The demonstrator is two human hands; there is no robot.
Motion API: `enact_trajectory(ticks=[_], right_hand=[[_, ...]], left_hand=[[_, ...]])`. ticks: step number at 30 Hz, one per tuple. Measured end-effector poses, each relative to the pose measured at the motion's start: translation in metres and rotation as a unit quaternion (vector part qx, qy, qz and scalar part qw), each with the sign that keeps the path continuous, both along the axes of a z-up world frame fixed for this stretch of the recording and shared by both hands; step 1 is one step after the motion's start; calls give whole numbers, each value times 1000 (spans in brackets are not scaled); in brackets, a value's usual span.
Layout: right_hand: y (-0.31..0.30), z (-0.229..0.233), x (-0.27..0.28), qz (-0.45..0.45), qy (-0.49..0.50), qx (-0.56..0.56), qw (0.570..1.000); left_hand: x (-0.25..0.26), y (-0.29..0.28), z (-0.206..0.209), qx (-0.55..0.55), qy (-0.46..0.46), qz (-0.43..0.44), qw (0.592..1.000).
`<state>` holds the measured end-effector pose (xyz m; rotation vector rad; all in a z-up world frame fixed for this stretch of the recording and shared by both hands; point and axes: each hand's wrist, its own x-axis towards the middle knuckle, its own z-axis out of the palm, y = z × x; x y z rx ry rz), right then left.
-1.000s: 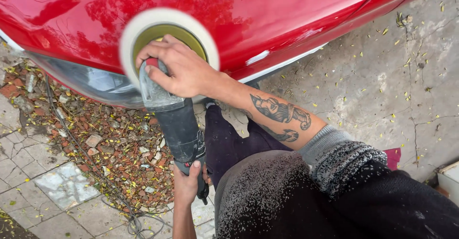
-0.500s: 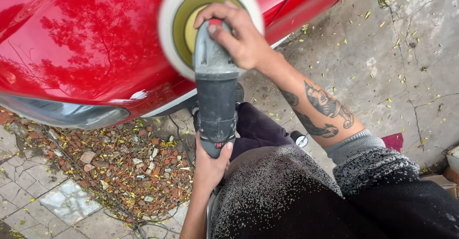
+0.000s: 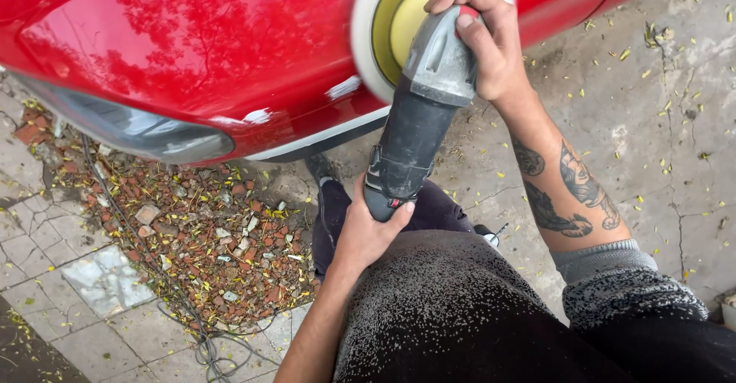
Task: The person applies a white substance to the front hood of a red car using a brush. They then use a power polisher with a yellow pad to buff the treated area on the car's hood.
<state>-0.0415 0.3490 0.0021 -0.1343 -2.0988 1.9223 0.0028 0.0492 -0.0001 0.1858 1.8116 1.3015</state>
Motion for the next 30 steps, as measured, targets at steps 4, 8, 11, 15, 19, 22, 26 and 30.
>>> enact_trajectory(ticks=[4, 8, 11, 15, 19, 22, 26, 30], right_hand=[[-59, 1, -30, 11, -4, 54, 998], [-126, -4, -66, 53, 0, 105, 993], [-166, -9, -88, 59, 7, 175, 983], [-224, -17, -116, 75, 5, 199, 977], [-281, -31, -142, 108, 26, 234, 966], [-304, -44, -156, 119, 13, 257, 959], [-315, -36, -155, 120, -21, 263, 957], [-273, -37, -117, 106, -2, 246, 963]], left_hand=[[-9, -58, -19, 10, -6, 41, 999], [-11, -119, -43, 40, 56, 79, 994], [-21, -156, -50, 44, 30, 99, 994], [-30, -199, -67, -17, -90, 126, 988], [-19, -243, -101, 28, -86, 190, 978], [-14, -259, -132, 87, -95, 212, 969], [-16, -267, -148, 106, -38, 195, 974], [2, -254, -167, 116, -38, 161, 979]])
